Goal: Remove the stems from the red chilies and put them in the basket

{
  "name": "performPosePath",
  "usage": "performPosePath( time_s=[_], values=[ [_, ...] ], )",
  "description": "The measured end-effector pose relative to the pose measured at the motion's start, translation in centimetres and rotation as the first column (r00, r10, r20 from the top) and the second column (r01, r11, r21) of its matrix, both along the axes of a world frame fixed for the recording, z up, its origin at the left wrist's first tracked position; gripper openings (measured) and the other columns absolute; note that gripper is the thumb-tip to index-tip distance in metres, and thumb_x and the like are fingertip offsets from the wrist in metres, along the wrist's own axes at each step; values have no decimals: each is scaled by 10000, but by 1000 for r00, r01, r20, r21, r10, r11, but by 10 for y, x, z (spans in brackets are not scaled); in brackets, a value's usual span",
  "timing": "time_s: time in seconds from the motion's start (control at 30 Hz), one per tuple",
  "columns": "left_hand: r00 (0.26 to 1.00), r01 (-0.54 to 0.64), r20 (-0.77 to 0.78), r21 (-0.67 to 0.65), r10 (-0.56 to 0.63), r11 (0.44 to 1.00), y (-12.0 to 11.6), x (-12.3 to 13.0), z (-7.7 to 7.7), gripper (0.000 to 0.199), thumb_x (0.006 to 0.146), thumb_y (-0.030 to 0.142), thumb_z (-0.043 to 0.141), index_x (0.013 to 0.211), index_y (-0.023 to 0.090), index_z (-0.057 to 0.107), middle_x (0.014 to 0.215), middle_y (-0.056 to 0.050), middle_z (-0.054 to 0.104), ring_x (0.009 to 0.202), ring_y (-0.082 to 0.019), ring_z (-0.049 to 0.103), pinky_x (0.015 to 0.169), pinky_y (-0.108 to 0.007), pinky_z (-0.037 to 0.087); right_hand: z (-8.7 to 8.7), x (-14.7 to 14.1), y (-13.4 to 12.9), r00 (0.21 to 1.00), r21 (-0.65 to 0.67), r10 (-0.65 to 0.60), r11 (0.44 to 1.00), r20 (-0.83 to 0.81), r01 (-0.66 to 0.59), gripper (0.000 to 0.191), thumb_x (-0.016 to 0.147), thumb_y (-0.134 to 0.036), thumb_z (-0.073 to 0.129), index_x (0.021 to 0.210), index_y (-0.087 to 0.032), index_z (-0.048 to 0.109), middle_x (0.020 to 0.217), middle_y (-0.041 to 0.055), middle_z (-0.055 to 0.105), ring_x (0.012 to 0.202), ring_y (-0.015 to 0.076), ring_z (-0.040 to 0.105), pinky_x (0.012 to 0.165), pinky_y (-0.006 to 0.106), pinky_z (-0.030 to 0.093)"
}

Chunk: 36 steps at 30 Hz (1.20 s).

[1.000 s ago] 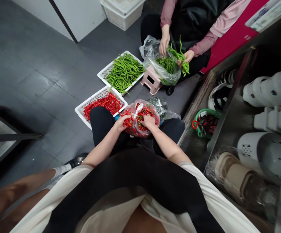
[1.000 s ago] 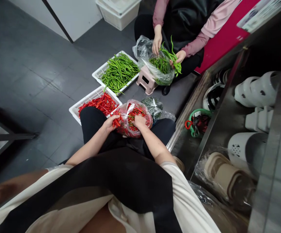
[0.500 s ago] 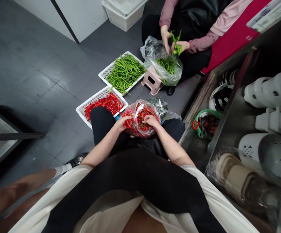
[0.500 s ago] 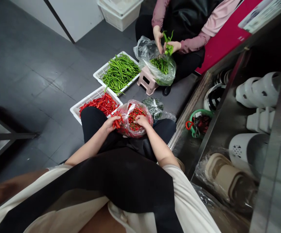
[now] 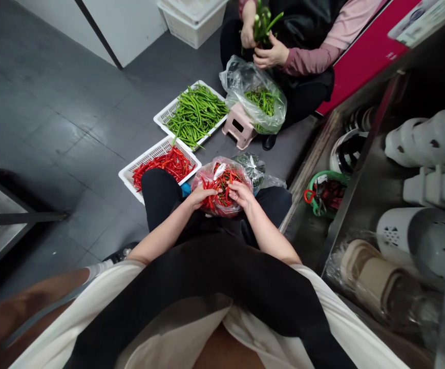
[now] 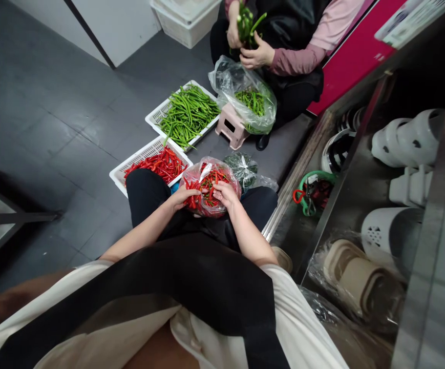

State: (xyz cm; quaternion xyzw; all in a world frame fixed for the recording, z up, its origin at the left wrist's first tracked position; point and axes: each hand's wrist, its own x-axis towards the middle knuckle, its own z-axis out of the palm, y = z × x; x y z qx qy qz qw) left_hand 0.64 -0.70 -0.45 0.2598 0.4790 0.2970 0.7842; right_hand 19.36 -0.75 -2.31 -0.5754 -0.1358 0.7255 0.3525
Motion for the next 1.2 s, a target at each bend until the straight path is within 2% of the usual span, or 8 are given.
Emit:
performPosePath(
  time_s=[0.13,0.23,0.37,0.63,0.7,0.9,1.1,1.2],
  values=[
    [998,51,-47,6,-51,999,4,5,0,272,543,100,783,805,102,709,715,-74,730,610,-176,661,682,-318,549,3,-8,-4,998,32,43,999,41,-44,136,768,-168,695,811,-192,569,659,-15,636,556,88,610,598,213,536],
    [989,113,-91,-6,-113,994,6,11,0,256,540,83,774,785,103,699,678,-70,717,582,-177,650,653,-316,539,0,-16,-4,946,143,86,980,312,-137,149,746,-175,655,700,-196,516,611,-30,586,539,94,550,538,208,456],
    [975,80,-210,54,-67,995,4,19,-1,203,547,81,751,734,122,687,622,-33,687,550,-157,617,602,-278,506,-2,-22,0,681,257,39,909,731,-327,242,701,-164,587,572,-216,389,532,-56,454,561,117,448,547,228,379],
    [908,149,-418,236,-38,960,3,21,-4,115,537,81,726,586,143,643,532,31,586,528,-111,525,571,-226,427,4,-21,-4,309,128,83,787,947,-604,89,721,-126,507,725,-212,485,868,56,639,808,203,569,756,309,439],
    [945,86,-326,147,-34,985,4,20,-6,159,535,92,743,672,133,675,590,8,638,559,-134,576,618,-255,470,3,-20,-3,354,157,84,784,931,-600,56,770,-165,522,761,-210,491,922,77,657,823,202,590,765,310,449],
    [985,-164,-62,-31,161,986,8,14,-17,340,536,176,803,852,109,697,729,-59,723,645,-178,662,723,-330,543,-8,-17,4,787,174,244,898,567,-404,154,866,-275,497,732,-199,492,632,-23,609,457,77,456,483,197,361],
    [989,-149,33,91,147,985,17,22,-13,309,567,185,779,853,112,691,766,-50,723,663,-151,653,690,-277,539,2,-15,11,767,126,475,810,431,-572,173,747,-245,663,639,-171,551,492,-51,543,387,54,363,431,193,272],
    [961,-274,2,140,276,952,21,34,-5,281,594,204,775,844,129,670,754,-28,706,669,-142,644,675,-258,528,11,-16,10,768,161,418,821,485,-548,139,772,-231,656,694,-182,552,578,-31,613,439,77,440,485,211,326]
  ],
)
